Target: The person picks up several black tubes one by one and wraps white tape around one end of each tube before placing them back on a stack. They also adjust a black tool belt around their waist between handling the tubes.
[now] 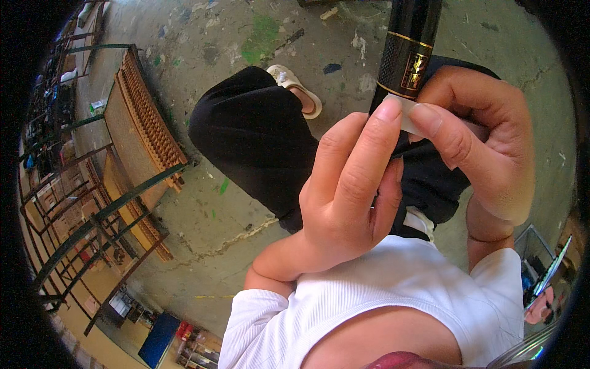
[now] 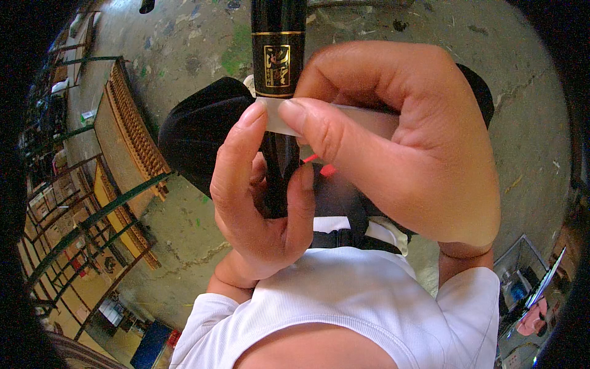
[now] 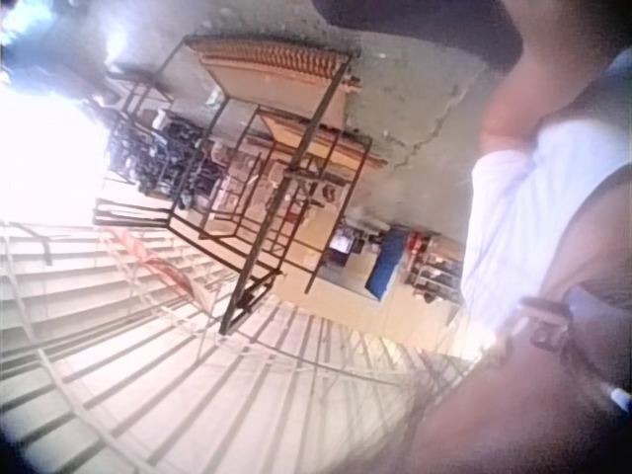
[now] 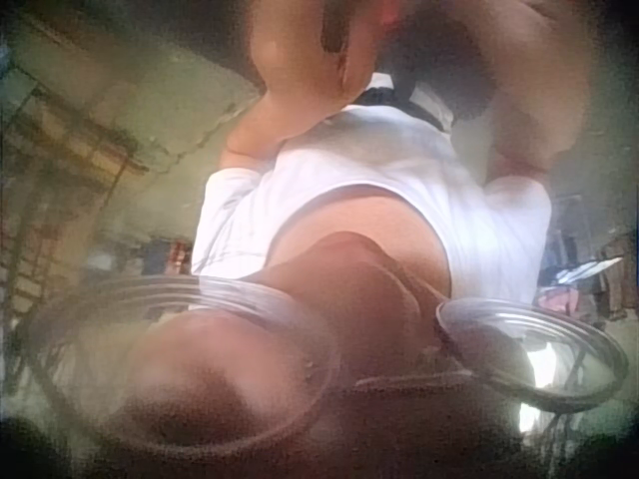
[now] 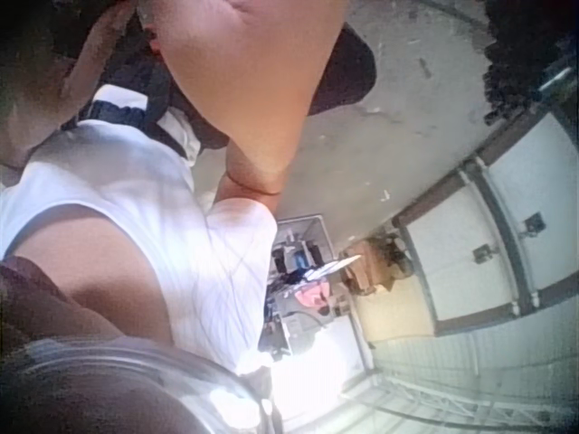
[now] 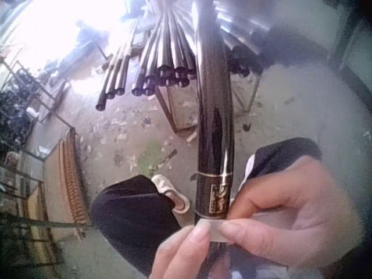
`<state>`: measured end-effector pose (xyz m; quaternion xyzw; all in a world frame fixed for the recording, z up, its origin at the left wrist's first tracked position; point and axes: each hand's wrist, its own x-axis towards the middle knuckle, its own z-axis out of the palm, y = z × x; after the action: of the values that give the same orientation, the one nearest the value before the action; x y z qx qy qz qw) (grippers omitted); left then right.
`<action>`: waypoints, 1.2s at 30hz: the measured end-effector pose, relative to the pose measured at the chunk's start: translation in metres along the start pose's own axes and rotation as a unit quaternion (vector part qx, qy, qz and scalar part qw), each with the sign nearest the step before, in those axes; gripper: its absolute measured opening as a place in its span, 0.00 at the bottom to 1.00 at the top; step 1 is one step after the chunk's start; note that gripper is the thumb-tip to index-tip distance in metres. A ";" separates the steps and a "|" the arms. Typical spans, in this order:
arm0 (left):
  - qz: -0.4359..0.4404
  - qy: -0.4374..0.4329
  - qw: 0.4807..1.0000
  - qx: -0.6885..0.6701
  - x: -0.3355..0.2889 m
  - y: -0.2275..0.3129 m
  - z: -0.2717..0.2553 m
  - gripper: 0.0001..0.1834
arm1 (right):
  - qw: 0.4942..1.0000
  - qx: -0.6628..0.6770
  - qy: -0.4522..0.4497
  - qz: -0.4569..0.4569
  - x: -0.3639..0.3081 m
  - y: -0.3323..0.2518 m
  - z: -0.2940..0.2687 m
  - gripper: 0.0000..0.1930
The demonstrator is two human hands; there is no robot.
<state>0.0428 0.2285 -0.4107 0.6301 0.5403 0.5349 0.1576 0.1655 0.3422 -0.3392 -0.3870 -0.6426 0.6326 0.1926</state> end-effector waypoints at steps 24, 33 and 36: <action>-0.070 0.018 0.994 -0.084 -0.001 0.007 0.004 0.36 | 1.000 0.020 0.002 -0.016 0.001 0.004 0.002 0.09; -0.084 0.019 0.996 -0.038 -0.001 0.006 0.004 0.36 | 1.000 0.014 -0.007 0.004 0.001 0.001 0.001 0.08; -0.099 0.009 0.989 -0.113 -0.009 -0.005 0.001 0.35 | 1.000 -0.001 0.017 0.005 -0.001 0.007 -0.003 0.09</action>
<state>0.0423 0.2234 -0.4198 0.5469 0.5375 0.5801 0.2747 0.1704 0.3425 -0.3449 -0.4014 -0.6378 0.6263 0.1997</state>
